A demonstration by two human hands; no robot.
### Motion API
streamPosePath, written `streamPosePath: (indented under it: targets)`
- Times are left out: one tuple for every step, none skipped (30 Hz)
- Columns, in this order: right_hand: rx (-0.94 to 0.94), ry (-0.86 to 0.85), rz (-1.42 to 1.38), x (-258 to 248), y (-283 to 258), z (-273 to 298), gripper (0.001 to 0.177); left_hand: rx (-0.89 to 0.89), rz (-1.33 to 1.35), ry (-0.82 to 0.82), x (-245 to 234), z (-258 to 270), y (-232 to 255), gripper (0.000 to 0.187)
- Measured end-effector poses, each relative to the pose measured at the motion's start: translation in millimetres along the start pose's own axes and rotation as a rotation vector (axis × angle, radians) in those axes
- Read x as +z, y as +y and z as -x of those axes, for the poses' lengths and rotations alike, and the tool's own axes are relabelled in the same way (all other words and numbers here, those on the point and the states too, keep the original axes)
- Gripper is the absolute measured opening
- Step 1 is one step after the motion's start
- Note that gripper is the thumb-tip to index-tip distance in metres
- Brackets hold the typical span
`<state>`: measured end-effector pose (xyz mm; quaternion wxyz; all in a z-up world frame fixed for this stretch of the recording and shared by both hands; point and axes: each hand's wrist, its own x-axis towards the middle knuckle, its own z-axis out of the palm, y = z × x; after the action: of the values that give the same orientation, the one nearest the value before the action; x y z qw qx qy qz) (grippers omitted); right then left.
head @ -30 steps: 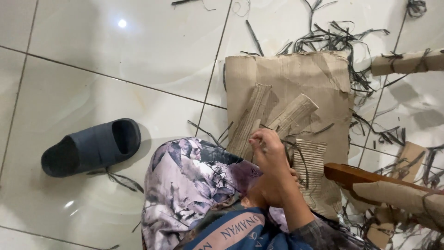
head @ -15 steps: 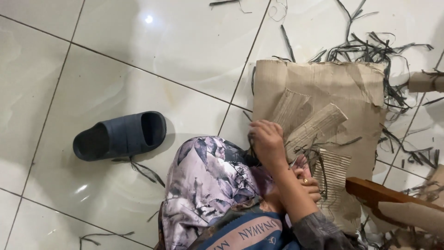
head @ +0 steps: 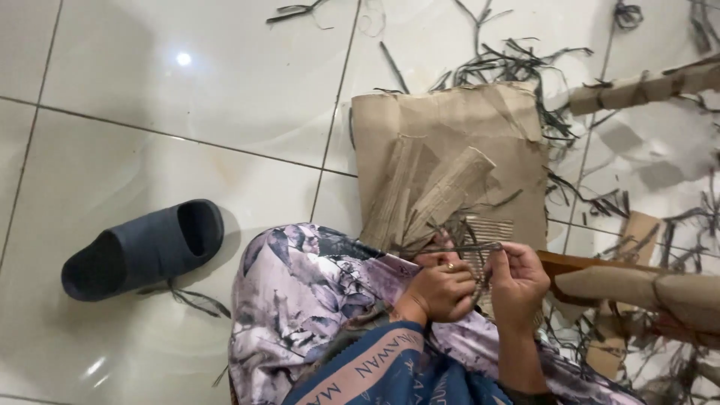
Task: Wrapping the legs of a wooden chair with cardboard and securing them with plastic ties for protection.
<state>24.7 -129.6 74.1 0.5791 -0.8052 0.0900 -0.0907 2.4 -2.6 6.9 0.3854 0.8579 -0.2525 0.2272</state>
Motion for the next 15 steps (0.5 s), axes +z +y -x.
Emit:
streamPosePath:
  targets:
    - [-0.005, 0.023, 0.001, -15.3, -6.7, 6.2, 0.004, 0.021, 0.011, -0.003, -2.6, 0.4, 2.7, 0.010]
    - [0.032, 0.032, 0.037, -31.2, -13.6, 13.2, 0.006, -0.024, 0.102, -0.076, -5.1, 0.5, 6.2, 0.005]
    - [0.069, 0.042, 0.072, -46.6, -20.1, 20.6, 0.010, -0.067, 0.189, -0.151, -7.4, 0.6, 9.0, 0.014]
    - [0.063, 0.067, 0.070, -59.8, -20.7, 25.4, 0.010, -0.044, 0.198, -0.156, -5.9, 1.2, 11.7, 0.014]
    - [0.047, 0.085, 0.148, -73.1, -21.3, 30.3, 0.010, -0.043, 0.180, -0.157, -4.5, 1.2, 14.4, 0.013]
    - [0.033, 0.104, 0.227, -86.9, -21.9, 35.7, 0.010, -0.042, 0.162, -0.158, -2.9, 1.2, 17.7, 0.013]
    - [0.030, 0.131, 0.223, -98.0, -20.3, 40.0, 0.010, -0.016, 0.169, -0.164, -4.3, -0.6, 22.3, 0.013]
    - [0.045, 0.110, 0.293, -109.4, -18.6, 44.9, 0.011, -0.029, 0.156, -0.171, -5.6, -2.2, 27.2, 0.012]
    - [0.060, 0.087, 0.361, -120.3, -16.7, 49.0, 0.013, -0.042, 0.141, -0.176, -6.8, -4.4, 31.5, 0.010]
    - [0.057, 0.113, 0.356, -131.6, -4.3, 55.6, 0.013, -0.016, 0.146, -0.181, -2.1, -3.1, 31.6, 0.010]
    - [-0.059, 0.141, 0.458, -142.2, 8.4, 61.1, 0.014, 0.041, 0.073, -0.117, 2.3, -2.6, 31.3, 0.007]
    - [-0.173, 0.168, 0.561, -152.6, 21.3, 66.1, 0.018, 0.099, 0.001, -0.051, 6.9, -2.7, 30.8, 0.013]
    - [-0.174, 0.190, 0.555, -157.5, 10.5, 73.6, 0.018, 0.121, 0.003, -0.055, -3.9, -10.3, 41.8, 0.013]
    - [-0.108, 0.210, 0.525, -162.2, -0.1, 80.8, 0.013, 0.110, 0.013, -0.062, -14.5, -18.1, 52.7, 0.014]
    - [-0.043, 0.228, 0.494, -167.6, -10.5, 86.8, 0.009, 0.097, 0.023, -0.069, -24.1, -26.5, 64.0, 0.015]
